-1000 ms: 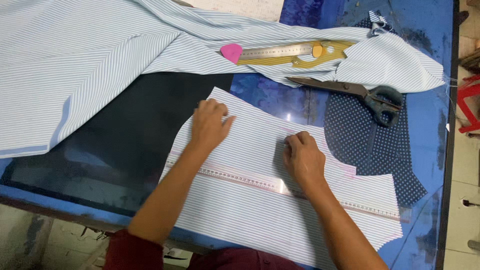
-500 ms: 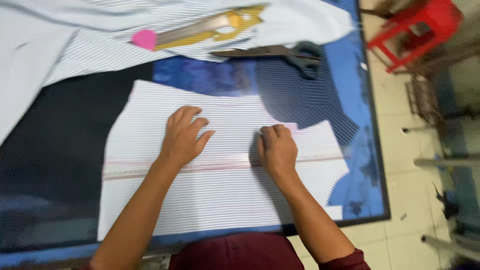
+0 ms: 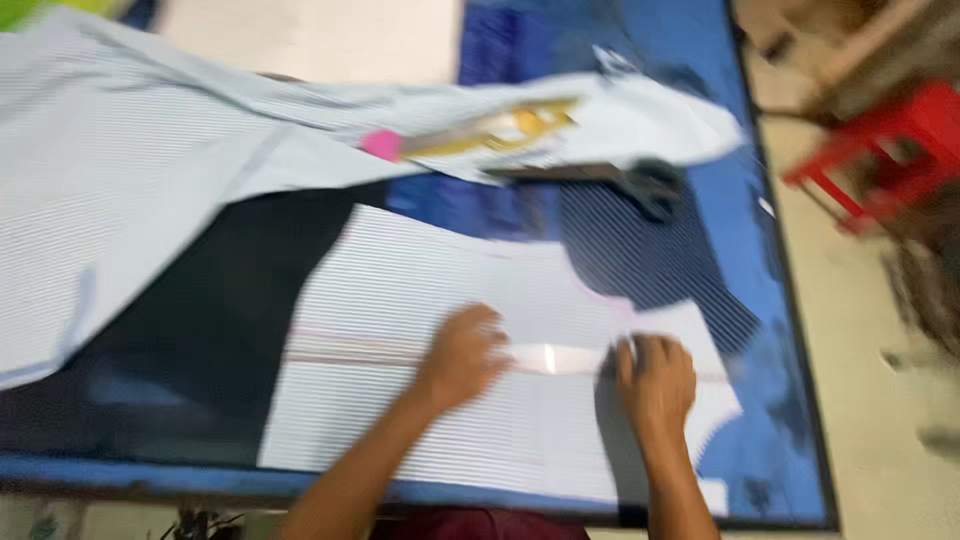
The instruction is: The person cuts out a curved shape from a piece of striped fabric using large shears, following marked pink lines on the material while steadying it with their other hand.
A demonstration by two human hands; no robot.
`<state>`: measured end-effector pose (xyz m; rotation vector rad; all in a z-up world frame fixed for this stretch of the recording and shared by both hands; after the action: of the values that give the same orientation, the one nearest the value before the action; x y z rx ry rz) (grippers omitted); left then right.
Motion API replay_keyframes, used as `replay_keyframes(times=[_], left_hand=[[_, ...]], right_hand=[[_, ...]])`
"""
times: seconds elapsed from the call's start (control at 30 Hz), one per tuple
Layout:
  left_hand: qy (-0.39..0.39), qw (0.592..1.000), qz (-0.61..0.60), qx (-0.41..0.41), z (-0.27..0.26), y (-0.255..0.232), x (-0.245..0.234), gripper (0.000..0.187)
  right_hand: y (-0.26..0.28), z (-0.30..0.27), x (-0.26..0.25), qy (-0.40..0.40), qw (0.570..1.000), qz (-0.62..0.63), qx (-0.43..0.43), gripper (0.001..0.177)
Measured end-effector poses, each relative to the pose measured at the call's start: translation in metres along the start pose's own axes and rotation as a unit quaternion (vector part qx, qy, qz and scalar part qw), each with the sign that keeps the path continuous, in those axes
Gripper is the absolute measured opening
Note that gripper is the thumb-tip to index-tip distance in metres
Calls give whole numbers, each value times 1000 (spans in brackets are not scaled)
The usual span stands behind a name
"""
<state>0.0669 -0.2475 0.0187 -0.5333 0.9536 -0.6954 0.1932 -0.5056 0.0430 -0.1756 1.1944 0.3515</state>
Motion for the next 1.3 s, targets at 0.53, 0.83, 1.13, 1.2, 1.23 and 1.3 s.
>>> replay_keyframes(times=[0.53,0.83,1.13,1.2,1.23,1.3], left_hand=[[179,972,78,-129,-2,21,8,48],[282,909,210,-226,35,7,-2,42],[172,924,13,-342,31,-6,-47,17],[88,927,-67,-358,33,-11,-69,8],[88,927,-66,-358,30,-7,-71,8],[36,929,-66,-362,25,5,-85,9]], right_hand=[[30,-40,-33,73,996,59,2,15],[30,-64,-39,178,974,140,14,15],[45,-56,-27,141,979,143,-19,9],[52,-42,-42,64,986,142,-63,15],[48,-40,-35,63,986,142,-64,15],[33,-41,-5,177,976,127,-2,21]])
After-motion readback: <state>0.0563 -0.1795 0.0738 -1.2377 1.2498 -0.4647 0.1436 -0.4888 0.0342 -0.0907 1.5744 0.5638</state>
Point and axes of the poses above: each hand's wrist, its own z-axis towards the middle knuckle, its own x-axis out of the palm, y = z × x, the point moved 7 cm from there along z, towards the middle knuckle, and after that the axes turned 2 degrees about -z, right-handed, at the moved point
